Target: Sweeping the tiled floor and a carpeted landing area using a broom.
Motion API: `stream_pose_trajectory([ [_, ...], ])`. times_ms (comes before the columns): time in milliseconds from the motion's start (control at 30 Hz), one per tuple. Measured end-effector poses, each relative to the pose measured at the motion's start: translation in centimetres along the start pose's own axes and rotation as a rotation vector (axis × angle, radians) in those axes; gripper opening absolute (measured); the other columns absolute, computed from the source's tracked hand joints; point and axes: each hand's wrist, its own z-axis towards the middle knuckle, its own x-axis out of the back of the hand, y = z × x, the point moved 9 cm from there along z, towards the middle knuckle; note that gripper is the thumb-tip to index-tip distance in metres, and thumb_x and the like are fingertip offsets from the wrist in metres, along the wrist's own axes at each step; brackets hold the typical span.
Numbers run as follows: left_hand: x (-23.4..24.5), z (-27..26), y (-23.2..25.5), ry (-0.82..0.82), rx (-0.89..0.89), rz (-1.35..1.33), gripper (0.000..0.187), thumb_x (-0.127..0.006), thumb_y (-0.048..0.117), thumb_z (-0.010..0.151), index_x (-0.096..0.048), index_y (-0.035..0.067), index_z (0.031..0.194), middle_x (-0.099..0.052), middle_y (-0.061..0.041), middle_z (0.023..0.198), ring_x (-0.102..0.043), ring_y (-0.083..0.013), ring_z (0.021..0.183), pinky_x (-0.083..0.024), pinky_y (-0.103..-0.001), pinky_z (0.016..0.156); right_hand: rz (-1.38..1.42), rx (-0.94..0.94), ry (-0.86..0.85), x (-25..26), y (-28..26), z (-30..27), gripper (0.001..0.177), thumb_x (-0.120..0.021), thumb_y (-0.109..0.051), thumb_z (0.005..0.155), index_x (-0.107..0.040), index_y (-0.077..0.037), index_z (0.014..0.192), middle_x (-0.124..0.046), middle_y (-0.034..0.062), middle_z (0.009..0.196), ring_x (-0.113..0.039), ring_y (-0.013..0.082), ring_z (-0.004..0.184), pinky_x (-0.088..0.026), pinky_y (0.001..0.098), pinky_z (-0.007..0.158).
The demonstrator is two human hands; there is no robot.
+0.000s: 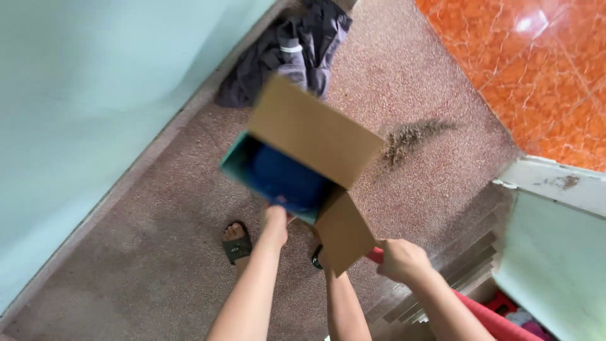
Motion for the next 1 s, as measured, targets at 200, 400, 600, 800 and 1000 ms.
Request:
stream_pose_trajectory([
  [200, 8.4, 0.8, 5.0, -0.163, -0.137, -0.602, 0.044, -0.042, 0.028, 0.102, -0.048, 0.008, 0.142, -0.059, -0.011, 0.135, -0.061, -0.0282, 0.117, -0.046, -0.052, 0.109, -0.114, -0.027, 0.089, 8.3, -6.7, -6.1, 0.079, -0.081, -0.029, 0.077, -0.050, -0.054, 0.146, -0.078, 0.0020, 0.106, -0.076, 0.0210, 0.099, -0.060, 0.0376, 0.088],
  [400, 11.7, 8.2, 3.4, -0.349, -0.183, -1.154, 0.051, -0.044, 0.021, 0.110, -0.036, -0.004, 0.154, -0.041, -0.019, 0.137, -0.024, -0.0366, 0.139, -0.039, -0.055, 0.119, -0.177, -0.045, 0.236, 10.2, -14.0, -4.0, 0.077, -0.084, -0.033, 0.080, -0.050, -0.052, 0.146, -0.078, 0.0010, 0.107, -0.073, 0.0201, 0.100, -0.058, 0.0395, 0.088],
  [600, 14.6, 4.2, 5.5, 0.036, -0.028, -0.931, 0.045, -0.040, 0.018, 0.104, -0.035, 0.020, 0.149, -0.051, -0.012, 0.142, -0.053, -0.0346, 0.131, -0.047, -0.052, 0.114, -0.077, -0.173, 0.202, 9.4, -14.3, -3.0, 0.075, -0.080, -0.038, 0.086, -0.046, -0.055, 0.150, -0.079, 0.0002, 0.102, -0.076, 0.0173, 0.097, -0.061, 0.0381, 0.085],
  [800, 16.5, 1.5, 2.1, 0.288, -0.014, -0.644, 0.037, -0.045, 0.015, 0.106, -0.060, -0.014, 0.124, -0.070, -0.025, 0.119, -0.070, -0.0307, 0.109, -0.059, -0.039, 0.092, -0.025, -0.130, 0.255, 10.1, -9.3, -4.4, 0.079, -0.083, -0.039, 0.082, -0.046, -0.054, 0.150, -0.081, 0.0021, 0.096, -0.076, 0.0171, 0.093, -0.060, 0.0369, 0.086],
  [1000, 1.4, -5.2, -4.0, -0.092, 0.423, -0.413, 0.019, -0.054, 0.015, 0.092, -0.061, -0.001, 0.099, -0.070, -0.013, 0.088, -0.072, -0.0266, 0.080, -0.061, -0.042, 0.069, 0.375, -0.093, 0.300, 10.9, 1.6, -6.9, 0.080, -0.086, -0.032, 0.074, -0.053, -0.046, 0.147, -0.081, 0.0060, 0.101, -0.078, 0.0204, 0.094, -0.059, 0.0378, 0.089],
])
